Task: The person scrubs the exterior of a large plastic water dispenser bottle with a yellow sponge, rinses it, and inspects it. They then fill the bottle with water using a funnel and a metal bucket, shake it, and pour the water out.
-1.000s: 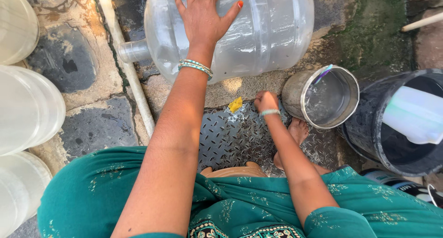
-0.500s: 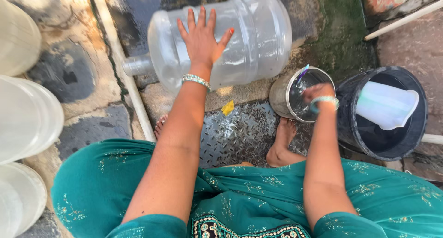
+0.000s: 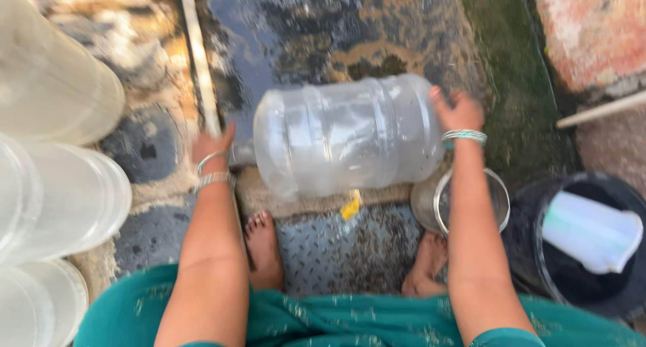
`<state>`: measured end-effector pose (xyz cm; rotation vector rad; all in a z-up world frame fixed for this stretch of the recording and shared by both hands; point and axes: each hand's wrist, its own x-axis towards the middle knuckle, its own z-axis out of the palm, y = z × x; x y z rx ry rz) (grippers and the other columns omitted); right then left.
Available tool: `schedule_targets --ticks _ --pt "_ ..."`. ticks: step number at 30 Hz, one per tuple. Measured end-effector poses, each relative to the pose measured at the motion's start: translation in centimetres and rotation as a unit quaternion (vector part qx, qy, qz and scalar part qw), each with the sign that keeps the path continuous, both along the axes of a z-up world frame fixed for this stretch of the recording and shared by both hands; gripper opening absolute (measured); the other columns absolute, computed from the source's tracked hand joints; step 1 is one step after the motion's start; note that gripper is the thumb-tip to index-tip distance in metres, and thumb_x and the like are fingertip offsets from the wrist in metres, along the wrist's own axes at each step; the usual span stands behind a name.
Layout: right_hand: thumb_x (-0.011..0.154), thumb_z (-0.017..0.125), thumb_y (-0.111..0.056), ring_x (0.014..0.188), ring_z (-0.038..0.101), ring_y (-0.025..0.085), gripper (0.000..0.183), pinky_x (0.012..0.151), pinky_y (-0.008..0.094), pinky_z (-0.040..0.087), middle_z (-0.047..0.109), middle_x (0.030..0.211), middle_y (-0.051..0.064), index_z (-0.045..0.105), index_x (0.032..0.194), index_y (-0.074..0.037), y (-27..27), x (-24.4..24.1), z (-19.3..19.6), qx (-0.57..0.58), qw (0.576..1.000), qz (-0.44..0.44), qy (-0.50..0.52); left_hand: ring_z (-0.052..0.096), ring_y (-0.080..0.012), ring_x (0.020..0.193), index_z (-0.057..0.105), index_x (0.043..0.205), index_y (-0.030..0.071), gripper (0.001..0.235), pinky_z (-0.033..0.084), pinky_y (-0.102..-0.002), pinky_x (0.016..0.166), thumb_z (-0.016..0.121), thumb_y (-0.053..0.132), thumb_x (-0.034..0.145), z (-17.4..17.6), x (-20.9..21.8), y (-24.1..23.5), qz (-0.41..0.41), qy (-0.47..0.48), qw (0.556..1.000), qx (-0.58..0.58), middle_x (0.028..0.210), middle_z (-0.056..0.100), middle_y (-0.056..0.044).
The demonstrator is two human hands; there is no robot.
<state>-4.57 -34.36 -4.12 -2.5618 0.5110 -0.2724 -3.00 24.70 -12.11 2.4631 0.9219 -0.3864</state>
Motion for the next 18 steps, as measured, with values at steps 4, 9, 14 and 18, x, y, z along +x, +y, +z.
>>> schedule_targets --ticks 4,9,14,18 --pt "0.071 0.057 -0.091 0.099 0.069 0.041 0.104 0.089 0.048 0.050 0.070 0.103 0.030 0.072 0.098 0.008 1.1 3.1 -4.1 0.165 0.973 -0.092 0.134 0.069 -0.0383 0.071 0.059 0.129 0.004 0.081 0.058 -0.045 0.054 0.079 0.061 0.075 -5.7 -2.1 0.7 0.339 -0.014 0.809 -0.481 0.106 0.070 -0.026" --pt "0.076 0.080 -0.065 0.095 0.070 0.027 0.070 0.082 0.035 0.053 0.075 0.102 0.016 0.075 0.097 0.001 -0.4 0.5 -1.6 0.323 0.945 -0.060 0.002 0.075 -0.0300 0.068 0.065 0.110 0.010 0.038 0.059 -0.042 0.044 0.075 0.033 0.083 0.6 1.9 0.6 0.231 -0.239 0.781 -0.528 0.102 0.070 -0.017" --pt "0.091 0.069 -0.060 0.085 0.066 0.012 0.063 0.065 0.024 0.050 0.070 0.105 0.002 0.060 0.125 -0.008 -3.3 -4.2 13.7 0.460 0.869 0.095 -0.157 0.069 -0.0278 0.097 0.061 0.119 0.012 0.034 0.062 -0.039 0.070 0.073 0.020 0.088 15.4 3.1 0.2 -0.016 -0.434 0.631 -0.643 0.113 0.067 -0.015" --pt "0.086 0.089 -0.041 0.125 0.058 0.024 0.098 0.103 0.037 0.051 0.056 0.139 0.015 0.033 0.154 0.001 -2.3 -6.5 25.1 0.180 0.912 0.251 -0.271 0.067 -0.0263 0.109 0.059 0.122 0.013 0.032 0.063 -0.041 0.083 0.068 0.015 0.091 21.6 2.7 -1.8 -0.090 -0.477 0.503 -0.715 0.121 0.067 -0.014"
